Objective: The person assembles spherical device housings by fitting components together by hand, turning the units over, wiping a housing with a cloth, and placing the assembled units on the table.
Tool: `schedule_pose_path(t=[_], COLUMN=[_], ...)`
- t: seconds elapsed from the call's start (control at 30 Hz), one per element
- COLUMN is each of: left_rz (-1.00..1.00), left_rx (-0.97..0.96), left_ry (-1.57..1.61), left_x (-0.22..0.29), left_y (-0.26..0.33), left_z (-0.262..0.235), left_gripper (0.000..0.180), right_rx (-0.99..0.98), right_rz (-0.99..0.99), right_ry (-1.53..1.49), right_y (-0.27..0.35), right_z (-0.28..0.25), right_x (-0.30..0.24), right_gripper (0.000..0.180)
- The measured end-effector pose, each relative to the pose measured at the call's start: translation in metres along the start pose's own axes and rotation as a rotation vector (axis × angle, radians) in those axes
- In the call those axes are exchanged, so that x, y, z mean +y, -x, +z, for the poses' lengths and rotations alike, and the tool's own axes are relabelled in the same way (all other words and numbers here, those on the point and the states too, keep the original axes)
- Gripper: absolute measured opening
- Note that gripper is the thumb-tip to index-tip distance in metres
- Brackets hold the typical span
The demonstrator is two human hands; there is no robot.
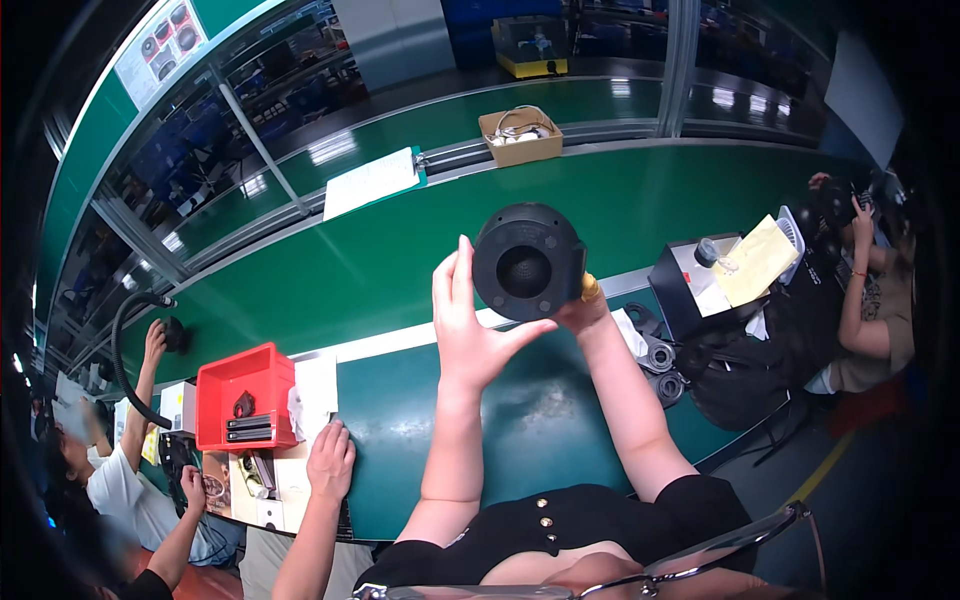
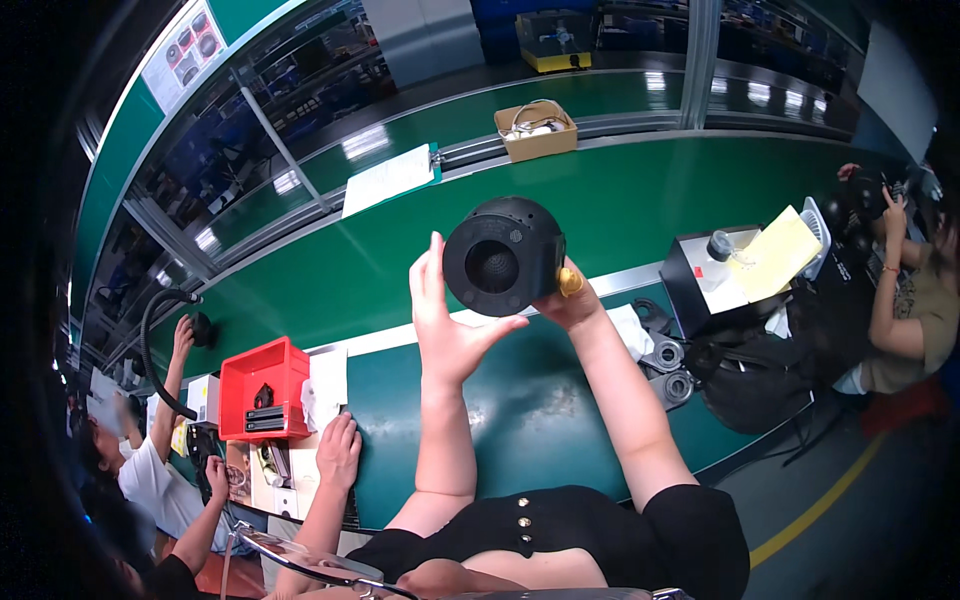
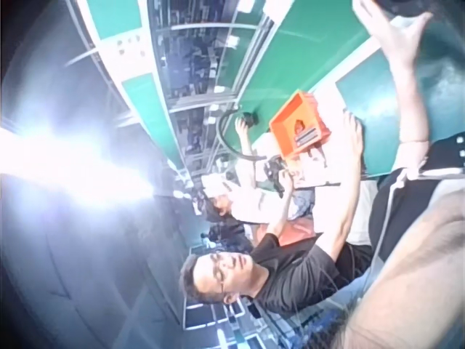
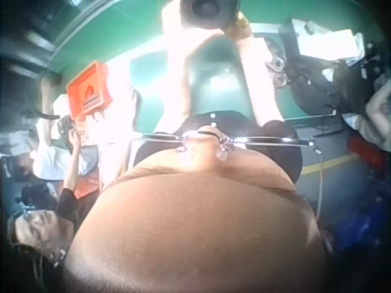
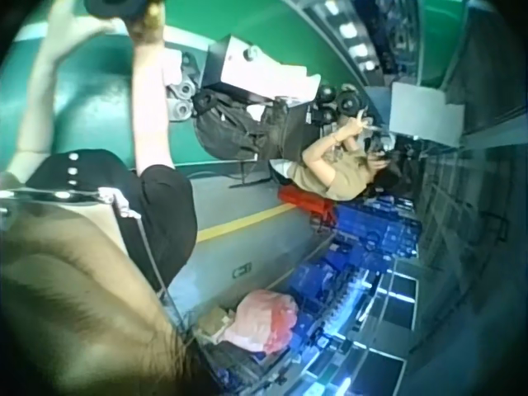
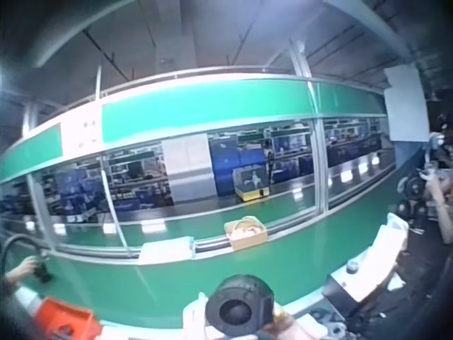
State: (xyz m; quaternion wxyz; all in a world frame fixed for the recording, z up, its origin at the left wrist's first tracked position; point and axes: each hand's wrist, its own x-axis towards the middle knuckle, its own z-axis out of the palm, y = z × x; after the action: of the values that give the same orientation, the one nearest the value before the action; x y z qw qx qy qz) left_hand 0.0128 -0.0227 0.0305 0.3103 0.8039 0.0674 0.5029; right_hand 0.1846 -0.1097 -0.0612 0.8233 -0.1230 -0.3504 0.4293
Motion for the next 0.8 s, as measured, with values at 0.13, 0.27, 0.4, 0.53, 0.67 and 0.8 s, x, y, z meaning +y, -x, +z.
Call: schedule_pose_path(t=[0.13,0.27,0.4,0.53,0.67,0.8], left_rz=[0.108,0.103,0.071,0.043,0.115,0.12], left_rx=[0.034,0.015,0.053,0.049,0.054,0.036], left_ry=[-0.01,-0.01,0.001,0.022,0.113,0.154], left_x=[0.0,0.0,-0.002,0.002,0.002,-0.004], left_y=[-0.002,-0.001,0.002,0.002,-0.001,0.002], left_z=[0.001,0.005,0.006,0.007,0.007,0.001], left_gripper=[0.119,0.116,0.114,0.113,0.108,0.077], right_rx=[0.155,0.092,0.068,0.062,0.13,0.0], right_rz=[0.048,0.027,0.054,0.033,0.064,0.005], right_ry=[0.086,0.094,0.138,0.161,0.2,0.224], right_y=[-0.001,0.001,0.001,0.002,0.003,0.003], right_z=[0.002,-0.001,0.002,0.003,0.009,0.011], right_x=[-0.002,-0.007,-0.01,-0.01,-0.016,-0.016], right_gripper=[0.082,0.086,0.09,0.093,0.093,0.093])
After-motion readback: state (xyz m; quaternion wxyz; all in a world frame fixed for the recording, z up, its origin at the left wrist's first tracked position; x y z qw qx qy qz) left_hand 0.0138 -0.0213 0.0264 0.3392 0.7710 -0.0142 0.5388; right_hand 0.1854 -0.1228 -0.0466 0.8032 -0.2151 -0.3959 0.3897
